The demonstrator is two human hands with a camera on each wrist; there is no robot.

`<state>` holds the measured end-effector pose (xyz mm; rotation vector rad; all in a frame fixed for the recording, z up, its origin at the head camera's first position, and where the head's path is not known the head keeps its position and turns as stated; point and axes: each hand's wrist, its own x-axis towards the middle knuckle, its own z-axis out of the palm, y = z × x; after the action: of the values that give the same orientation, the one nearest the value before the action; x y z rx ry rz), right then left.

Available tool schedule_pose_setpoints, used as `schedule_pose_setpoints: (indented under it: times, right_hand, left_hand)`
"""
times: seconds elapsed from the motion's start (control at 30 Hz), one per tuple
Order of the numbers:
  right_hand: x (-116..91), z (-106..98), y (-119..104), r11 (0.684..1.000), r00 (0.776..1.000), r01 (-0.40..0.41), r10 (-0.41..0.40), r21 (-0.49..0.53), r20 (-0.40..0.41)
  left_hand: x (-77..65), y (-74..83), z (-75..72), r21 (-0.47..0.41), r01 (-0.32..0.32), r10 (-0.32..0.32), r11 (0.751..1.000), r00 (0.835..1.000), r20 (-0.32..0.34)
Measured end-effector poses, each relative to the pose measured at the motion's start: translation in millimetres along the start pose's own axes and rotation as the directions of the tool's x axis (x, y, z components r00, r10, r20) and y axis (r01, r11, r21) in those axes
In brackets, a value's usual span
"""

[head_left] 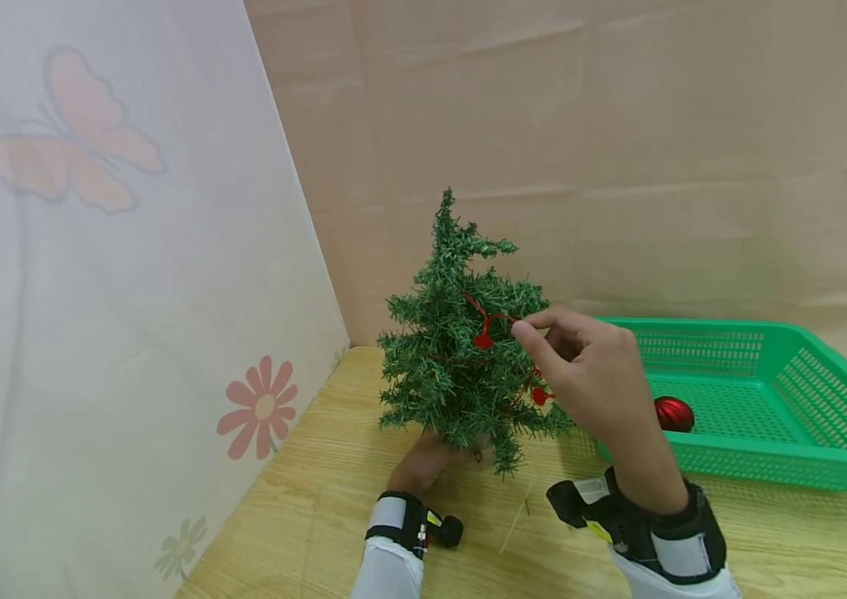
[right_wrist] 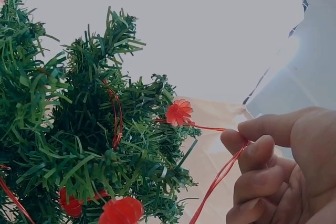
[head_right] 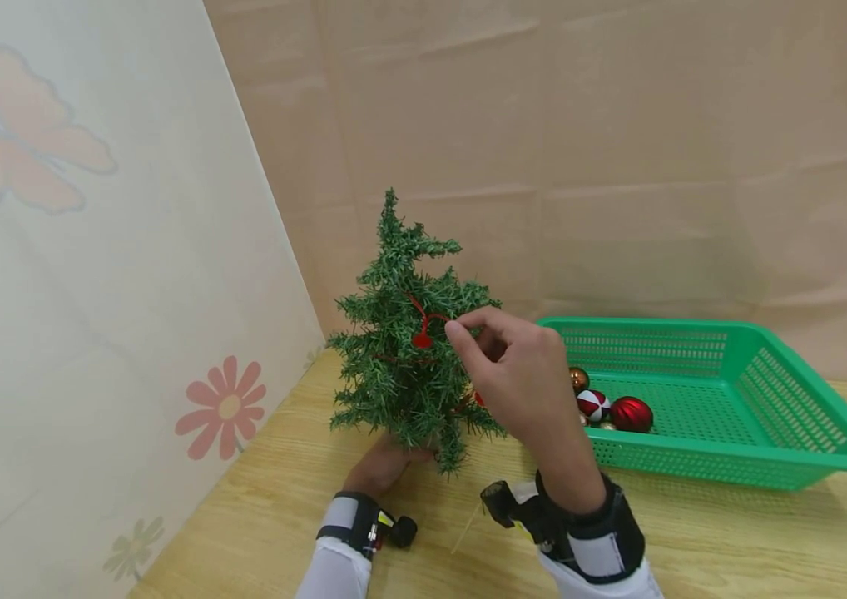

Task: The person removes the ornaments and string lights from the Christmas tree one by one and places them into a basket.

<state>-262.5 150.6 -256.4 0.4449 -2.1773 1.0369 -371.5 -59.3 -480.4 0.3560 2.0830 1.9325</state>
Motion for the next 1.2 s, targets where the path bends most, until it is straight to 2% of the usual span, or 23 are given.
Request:
schedule_pose_setpoints:
  times: [0.13, 0.27, 0.43, 0.67, 0.87, 1.03, 1.2]
  right_hand:
    - [0, 0, -1, 1.000, 1.000, -0.004, 0.004, 0.005, 0.010]
    - [0, -2, -2, 0.999, 0.998, -0.032, 0.032, -0.014, 0.049]
    - [1, -2, -2, 0.995, 0.983, -0.062, 0.074, -0.072, 0.169]
    - [1, 3, -2, 0.995, 0.952, -0.019, 0.047, -0.094, 0.304]
    - [1, 7, -7, 0.989, 0.948, -0.033, 0.075, -0.142, 0.308]
    - [1, 9, -11, 0.984, 0.953, -0.079, 0.122, -0.159, 0.278]
    - [1, 6, -7, 0.984, 0.962, -0.087, 0.124, -0.156, 0.242]
  left_hand:
    - [-1.8, -0.1, 0.1, 0.030, 0.041, -0.040, 0.999, 0.999, -0.036]
    - [-1.4, 0.5, 0.7, 0.039, 0.032, -0.031, 0.999, 0.999, -0.035]
    - [-0.3, -0.9, 0.7, 0.065, 0.030, -0.028, 0.997, 0.999, -0.038]
    - [0.4, -3.1, -1.3, 0.058, 0.032, -0.030, 0.998, 0.999, -0.031]
    - [-0.8, -1.5, -2.6, 0.069, -0.005, 0.006, 0.998, 1.000, -0.010]
    - [0.4, -1.7, -2.7, 0.018, -0.044, 0.044, 0.999, 0.999, 0.015]
    - [1.0, -2.5, -2.7, 0.018, -0.050, 0.050, 0.999, 0.999, -0.002]
